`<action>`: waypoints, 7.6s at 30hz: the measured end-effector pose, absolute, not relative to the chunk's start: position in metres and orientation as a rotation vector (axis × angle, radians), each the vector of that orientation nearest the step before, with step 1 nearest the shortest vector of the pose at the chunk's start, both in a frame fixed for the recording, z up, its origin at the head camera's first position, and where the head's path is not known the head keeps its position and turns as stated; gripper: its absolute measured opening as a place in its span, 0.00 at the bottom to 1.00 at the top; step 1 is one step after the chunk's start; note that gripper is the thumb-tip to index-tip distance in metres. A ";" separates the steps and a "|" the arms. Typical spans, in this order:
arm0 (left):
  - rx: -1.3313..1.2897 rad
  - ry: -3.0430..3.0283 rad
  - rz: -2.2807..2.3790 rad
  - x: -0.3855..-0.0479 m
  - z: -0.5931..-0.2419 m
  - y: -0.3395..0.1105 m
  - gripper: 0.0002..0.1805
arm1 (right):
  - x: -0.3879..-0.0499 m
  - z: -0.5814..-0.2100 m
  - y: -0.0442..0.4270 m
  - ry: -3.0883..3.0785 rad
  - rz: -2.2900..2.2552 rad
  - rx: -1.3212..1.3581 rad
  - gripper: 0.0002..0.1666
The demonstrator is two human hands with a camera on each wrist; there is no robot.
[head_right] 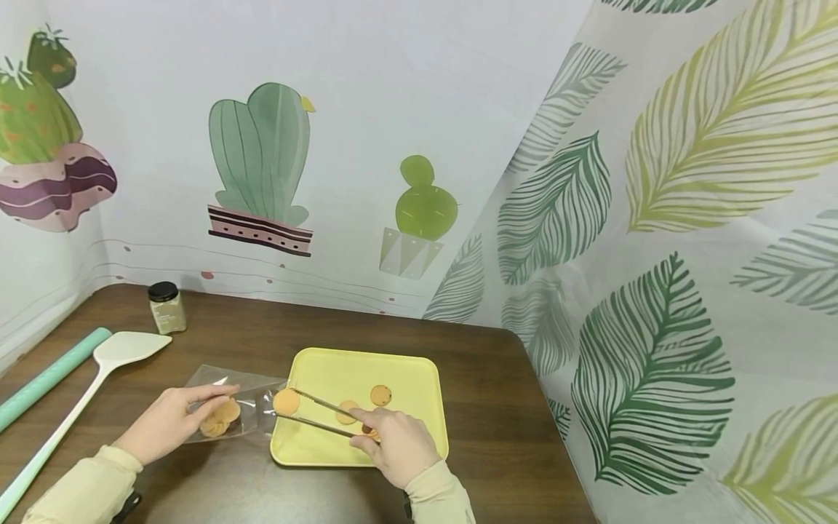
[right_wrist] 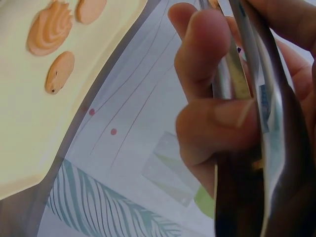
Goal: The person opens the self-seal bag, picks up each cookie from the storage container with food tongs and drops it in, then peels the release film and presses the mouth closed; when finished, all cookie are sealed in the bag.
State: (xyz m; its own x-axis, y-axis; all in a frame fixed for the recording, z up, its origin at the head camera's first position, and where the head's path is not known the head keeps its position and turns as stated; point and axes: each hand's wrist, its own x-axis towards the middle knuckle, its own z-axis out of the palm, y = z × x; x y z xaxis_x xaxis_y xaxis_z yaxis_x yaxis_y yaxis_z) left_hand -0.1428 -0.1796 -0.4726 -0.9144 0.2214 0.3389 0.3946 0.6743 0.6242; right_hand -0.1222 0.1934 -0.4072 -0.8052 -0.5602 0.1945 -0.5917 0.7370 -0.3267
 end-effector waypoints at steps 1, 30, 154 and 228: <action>-0.496 -2.654 -1.073 -0.143 -0.473 -0.180 0.13 | -0.122 -0.407 0.192 -2.851 0.573 0.951 0.25; -0.488 -2.645 -1.052 -0.141 -0.473 -0.177 0.13 | -0.135 -0.417 0.159 -2.791 0.473 1.086 0.24; -0.460 -2.691 -1.125 -0.142 -0.469 -0.176 0.14 | -0.116 -0.429 0.265 -3.034 0.680 0.664 0.26; -0.434 -2.697 -1.099 -0.143 -0.473 -0.177 0.13 | -0.114 -0.417 0.240 -2.827 0.676 0.828 0.24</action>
